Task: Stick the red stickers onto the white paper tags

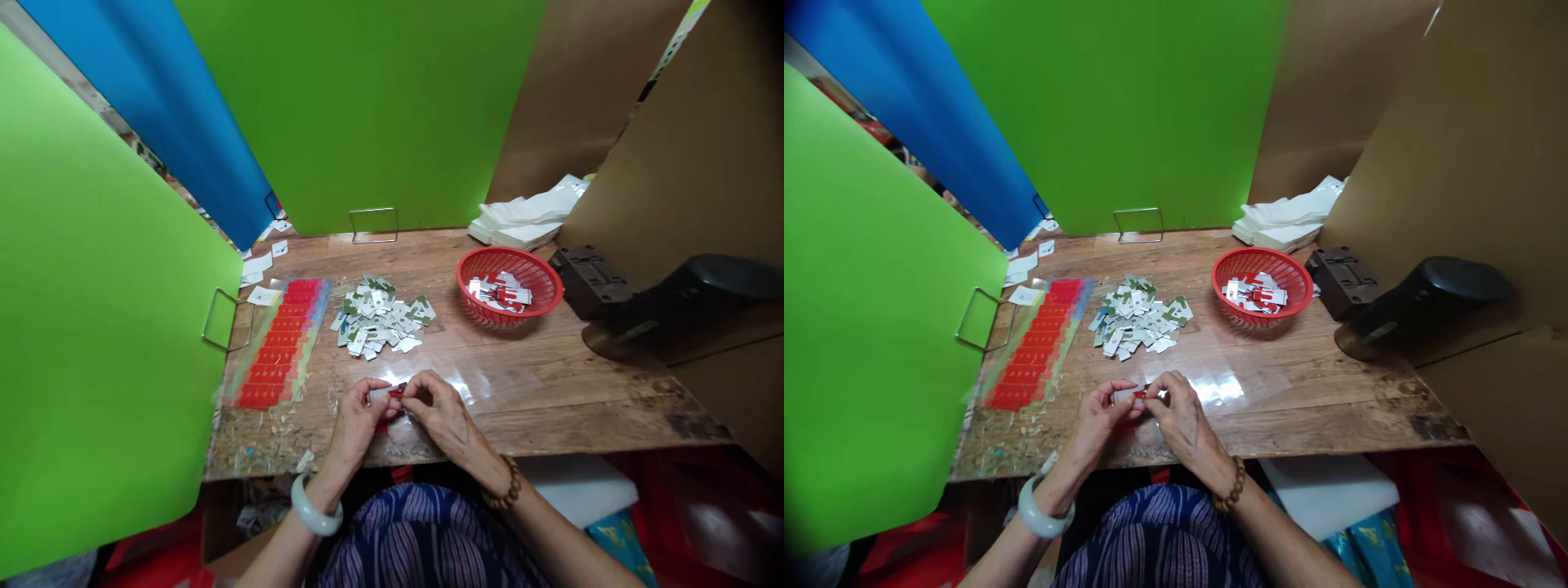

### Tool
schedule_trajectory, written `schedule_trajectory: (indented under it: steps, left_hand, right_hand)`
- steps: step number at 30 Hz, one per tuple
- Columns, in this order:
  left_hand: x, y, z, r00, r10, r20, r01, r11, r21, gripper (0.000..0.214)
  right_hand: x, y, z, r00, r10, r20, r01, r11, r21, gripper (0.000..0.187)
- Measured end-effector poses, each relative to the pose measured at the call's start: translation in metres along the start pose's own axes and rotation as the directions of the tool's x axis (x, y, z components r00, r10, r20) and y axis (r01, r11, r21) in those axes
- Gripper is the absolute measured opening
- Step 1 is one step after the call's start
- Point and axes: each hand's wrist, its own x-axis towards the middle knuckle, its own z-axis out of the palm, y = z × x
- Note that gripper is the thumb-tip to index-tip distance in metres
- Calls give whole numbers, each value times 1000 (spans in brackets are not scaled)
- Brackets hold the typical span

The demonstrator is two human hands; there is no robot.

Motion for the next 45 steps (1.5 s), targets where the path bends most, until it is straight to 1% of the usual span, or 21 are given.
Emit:
schedule_trajectory:
  steps: [2, 5, 7, 10, 14, 18, 29, 34, 40, 45]
  left_hand:
    - [-1, 1, 0, 1000, -5, 3, 5, 1000, -4, 29]
    - [-1, 2, -1, 1000, -21, 19, 22, 999, -34, 30]
    - [-1, 2, -1, 998, -48, 31, 50, 996, -67, 31]
    - [0, 2, -3, 995, -91, 42, 95, 990, -105, 31]
    - [1, 1, -4, 992, -110, 53, 116, 984, -132, 30]
    - [1, 2, -4, 993, -109, 46, 115, 985, -131, 32]
    - [1, -2, -6, 993, -103, 49, 109, 984, -140, 31]
    - [-2, 1, -4, 993, -113, 29, 116, 983, -140, 29]
    - [-3, 1, -3, 994, -104, 21, 106, 985, -134, 32]
    - [-3, 0, -3, 996, -83, 26, 86, 988, -130, 32]
  right_hand:
    - [0, -2, -1, 1000, -11, -8, 11, 1000, -1, 8]
    - [3, -3, -4, 999, 20, 38, -21, 999, 37, 9]
    - [5, -3, -5, 998, 33, 49, -35, 999, 40, 10]
    - [7, 1, -4, 1000, 9, 18, -8, 1000, -9, 10]
    - [7, 4, -1, 999, -41, -17, 40, 996, -77, 11]
    - [7, 6, 1, 997, -75, -31, 72, 993, -89, 11]
    - [6, 13, 6, 995, -88, -41, 80, 983, -165, 8]
    - [5, 14, 10, 991, -118, -55, 105, 974, -200, 8]
    - [3, 9, 12, 991, -96, -94, 73, 974, -216, 8]
    - [3, 15, 16, 985, -96, -143, 67, 979, -193, 8]
